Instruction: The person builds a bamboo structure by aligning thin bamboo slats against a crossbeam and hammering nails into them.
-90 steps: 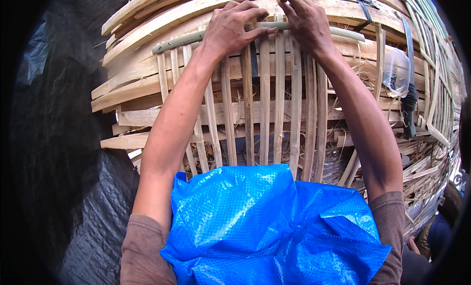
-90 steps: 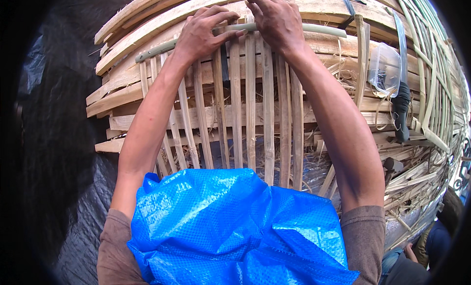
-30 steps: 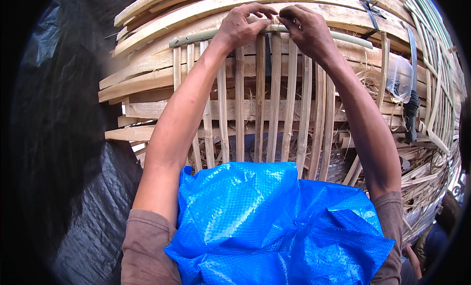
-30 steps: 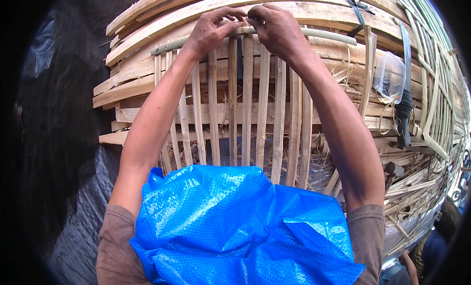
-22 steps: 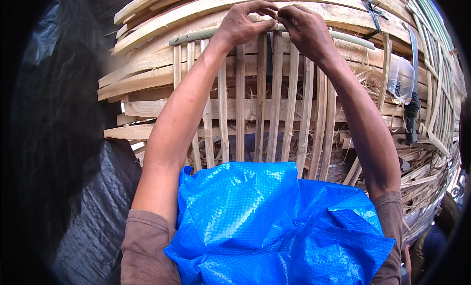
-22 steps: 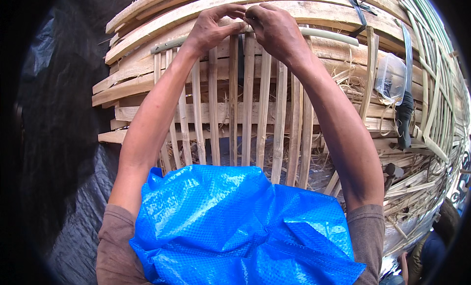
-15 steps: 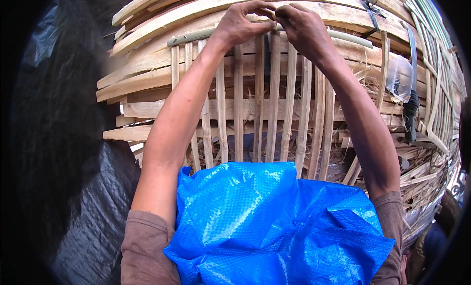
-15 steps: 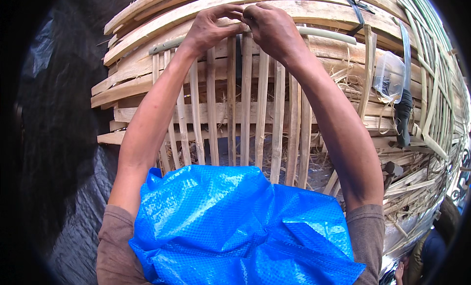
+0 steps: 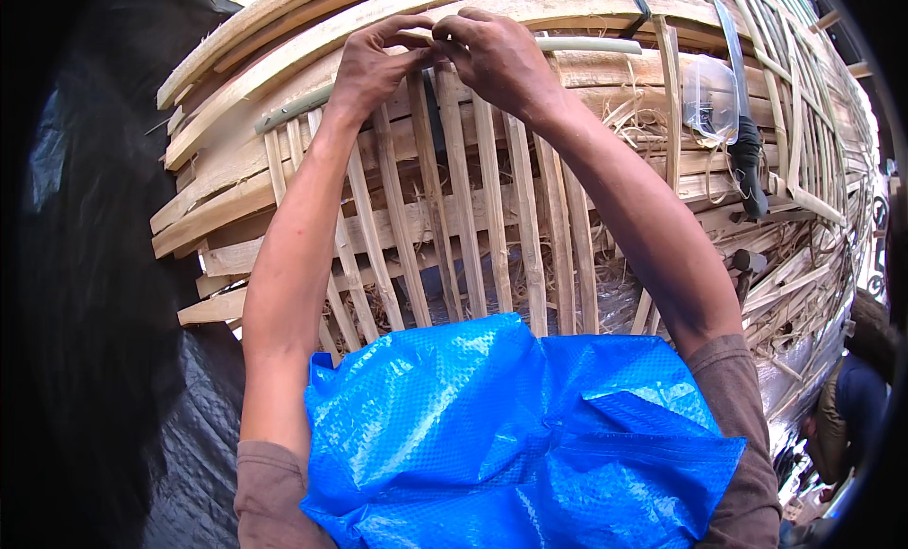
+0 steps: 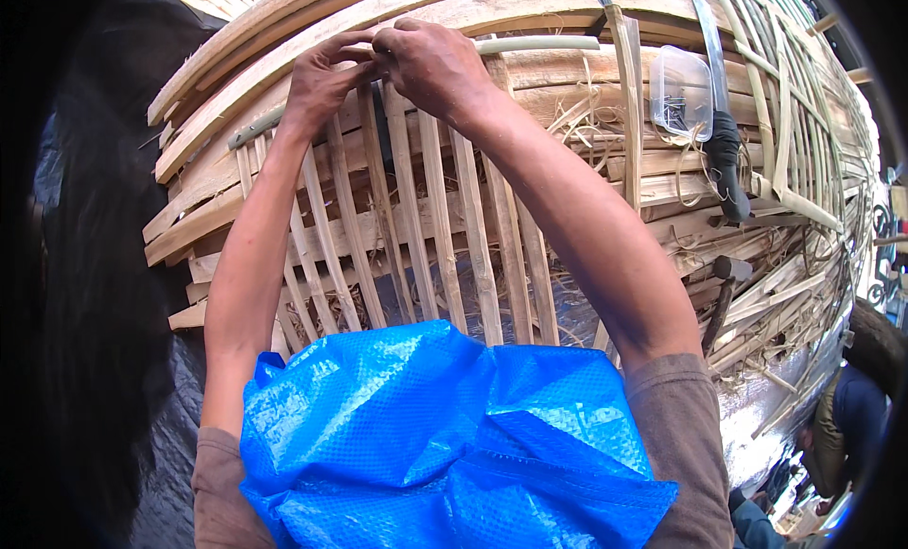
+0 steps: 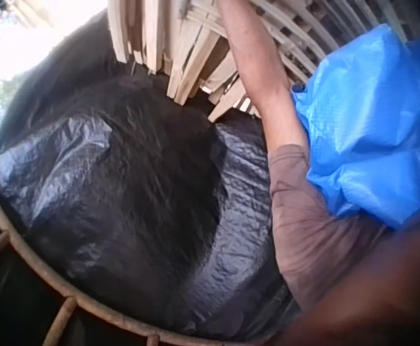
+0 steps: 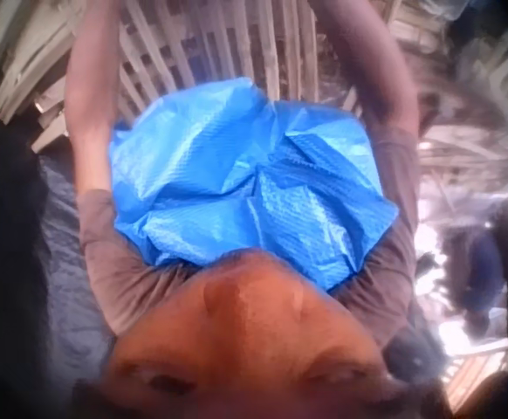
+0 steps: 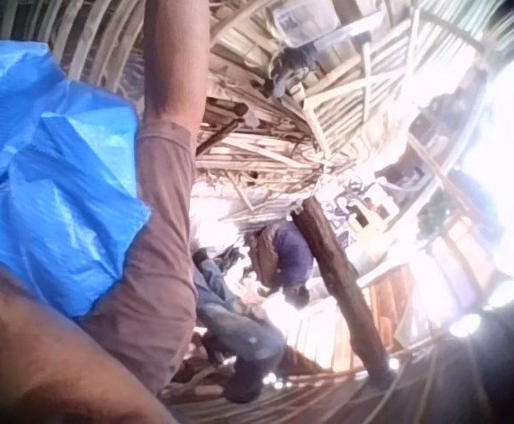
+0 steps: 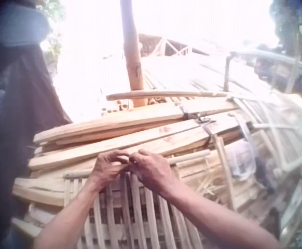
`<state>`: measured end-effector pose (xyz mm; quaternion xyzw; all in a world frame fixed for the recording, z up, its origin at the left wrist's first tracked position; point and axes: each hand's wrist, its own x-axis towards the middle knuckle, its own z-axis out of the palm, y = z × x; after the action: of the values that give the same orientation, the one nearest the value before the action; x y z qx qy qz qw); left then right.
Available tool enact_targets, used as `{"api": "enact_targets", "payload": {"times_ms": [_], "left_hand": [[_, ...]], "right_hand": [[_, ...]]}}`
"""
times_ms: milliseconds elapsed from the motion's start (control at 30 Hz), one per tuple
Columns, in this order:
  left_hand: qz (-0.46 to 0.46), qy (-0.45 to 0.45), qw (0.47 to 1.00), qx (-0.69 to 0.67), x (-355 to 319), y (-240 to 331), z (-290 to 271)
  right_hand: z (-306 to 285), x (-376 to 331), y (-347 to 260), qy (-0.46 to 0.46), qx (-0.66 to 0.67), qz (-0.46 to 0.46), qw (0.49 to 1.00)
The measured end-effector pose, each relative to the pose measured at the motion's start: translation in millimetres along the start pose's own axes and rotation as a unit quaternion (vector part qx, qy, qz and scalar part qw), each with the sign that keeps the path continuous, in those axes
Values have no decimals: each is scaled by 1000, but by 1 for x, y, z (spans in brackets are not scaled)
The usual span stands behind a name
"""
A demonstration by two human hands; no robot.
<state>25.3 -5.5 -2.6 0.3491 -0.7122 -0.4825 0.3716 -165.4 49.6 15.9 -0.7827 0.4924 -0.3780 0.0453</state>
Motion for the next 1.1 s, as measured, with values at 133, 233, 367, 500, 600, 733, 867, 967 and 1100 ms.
{"api": "enact_targets", "payload": {"times_ms": [133, 233, 367, 500, 600, 733, 867, 967, 1100], "left_hand": [[4, 16, 1000, 24, 1, 6, 7], [7, 29, 999, 35, 3, 1, 2], [22, 25, 999, 26, 2, -1, 2], [19, 48, 997, 52, -5, -6, -1], [15, 46, 995, 85, 4, -1, 3], [4, 44, 996, 71, 4, -1, 7], [12, 40, 997, 71, 2, -4, 0], [24, 39, 997, 69, 0, -4, -1], [43, 49, 995, 77, 2, -6, 0]], "right_hand": [[-1, 1, -1, 2, -39, 6, 999], [-10, 0, -12, -9, -78, 30, 996], [-63, -32, -38, 36, -35, 68, 996], [-163, -128, -43, 20, -64, 195, 979], [-235, -246, -31, 78, -147, 411, 896], [-290, -407, -52, 105, -248, 573, 774], [-269, -490, -61, 105, -307, 611, 722], [-250, -503, -53, 118, -216, 662, 708], [-247, -501, -32, 67, -226, 655, 717]]}}
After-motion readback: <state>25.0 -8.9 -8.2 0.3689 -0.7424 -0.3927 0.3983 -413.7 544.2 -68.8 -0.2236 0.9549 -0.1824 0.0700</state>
